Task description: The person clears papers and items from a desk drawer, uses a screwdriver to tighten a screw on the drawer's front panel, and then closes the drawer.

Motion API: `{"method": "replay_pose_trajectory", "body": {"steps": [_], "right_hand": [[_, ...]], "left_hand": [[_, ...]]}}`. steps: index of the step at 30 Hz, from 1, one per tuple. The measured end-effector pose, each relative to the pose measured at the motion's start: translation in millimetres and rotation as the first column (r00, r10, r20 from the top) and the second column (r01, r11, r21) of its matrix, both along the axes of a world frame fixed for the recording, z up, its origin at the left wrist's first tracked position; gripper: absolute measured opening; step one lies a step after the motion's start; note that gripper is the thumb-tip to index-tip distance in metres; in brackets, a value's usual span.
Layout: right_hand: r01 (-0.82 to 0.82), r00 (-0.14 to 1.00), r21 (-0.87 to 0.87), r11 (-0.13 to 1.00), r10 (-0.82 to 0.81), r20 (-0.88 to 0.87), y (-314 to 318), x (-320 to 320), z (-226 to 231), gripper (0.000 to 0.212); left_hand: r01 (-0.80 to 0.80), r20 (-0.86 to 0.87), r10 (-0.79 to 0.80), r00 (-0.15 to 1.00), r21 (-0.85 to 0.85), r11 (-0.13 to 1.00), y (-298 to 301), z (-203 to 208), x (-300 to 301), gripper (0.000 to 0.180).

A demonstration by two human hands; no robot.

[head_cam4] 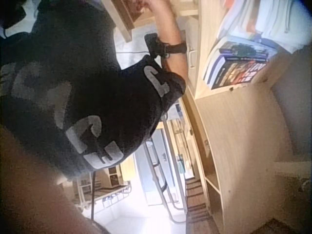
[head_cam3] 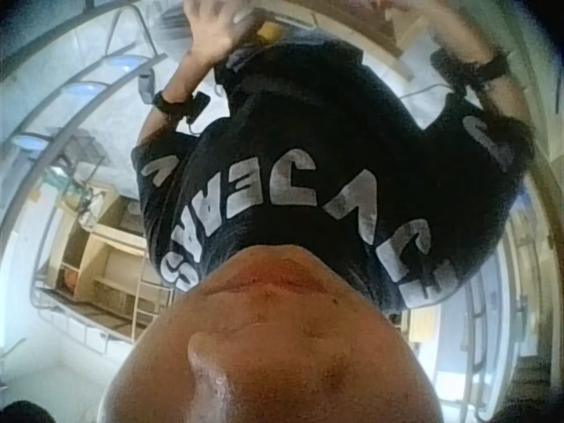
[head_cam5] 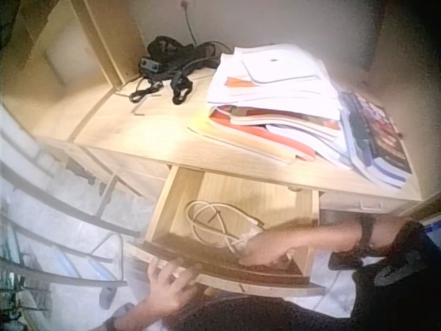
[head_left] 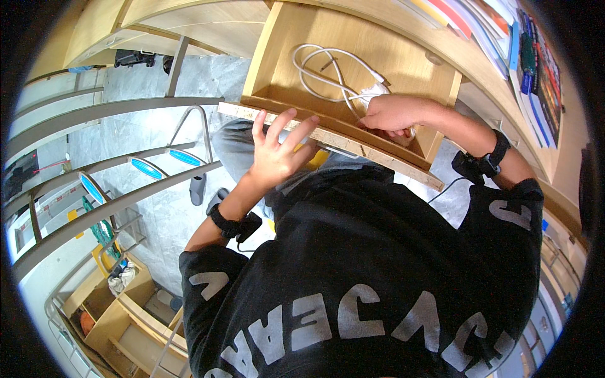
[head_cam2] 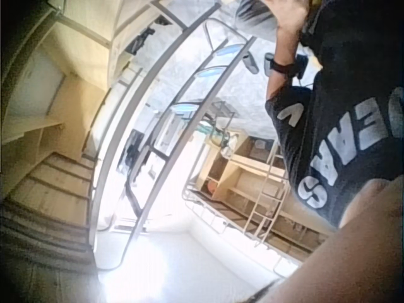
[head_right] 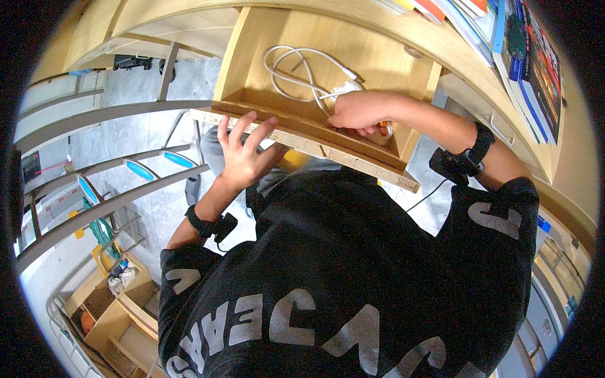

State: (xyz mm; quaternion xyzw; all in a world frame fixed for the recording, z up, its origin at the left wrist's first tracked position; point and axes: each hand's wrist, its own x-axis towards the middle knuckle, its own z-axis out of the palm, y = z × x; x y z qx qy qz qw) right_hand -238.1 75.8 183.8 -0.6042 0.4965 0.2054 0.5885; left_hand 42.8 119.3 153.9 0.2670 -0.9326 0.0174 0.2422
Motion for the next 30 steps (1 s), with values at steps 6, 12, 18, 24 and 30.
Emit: {"method": "replay_pose_trajectory", "body": {"steps": [6,12,18,24,30], "right_hand": [[0.096,0.975,-0.015,0.995,-0.091,0.203,-8.5,-15.5,-12.1,0.021],[-0.065,0.955,-0.669,0.74,0.241,0.174,-18.6,-18.6,-24.2,0.017],[0.249,0.949,-0.463,0.851,-0.119,0.292,-53.0,-11.8,-2.1,0.016],[0.086,0.996,-0.78,0.62,-0.07,0.054,-79.7,17.7,-28.9,0.015],[-0.118,0.993,-0.857,0.501,0.038,-0.114,-77.3,51.3,-15.5,0.017]], "left_hand": [[-0.009,0.01,0.009,1.0,-0.008,1.0,-0.2,-1.5,-1.6,0.01],[0.014,0.04,-0.013,0.999,-0.032,0.999,-0.2,-0.5,0.6,0.01],[-0.009,0.023,0.01,1.0,-0.015,1.0,1.7,3.3,4.0,0.01],[0.033,0.008,-0.033,0.999,-0.004,0.999,-4.2,18.7,2.7,0.019],[0.095,-0.03,-0.098,0.995,-0.08,0.992,-0.5,32.0,15.6,0.016]]}}
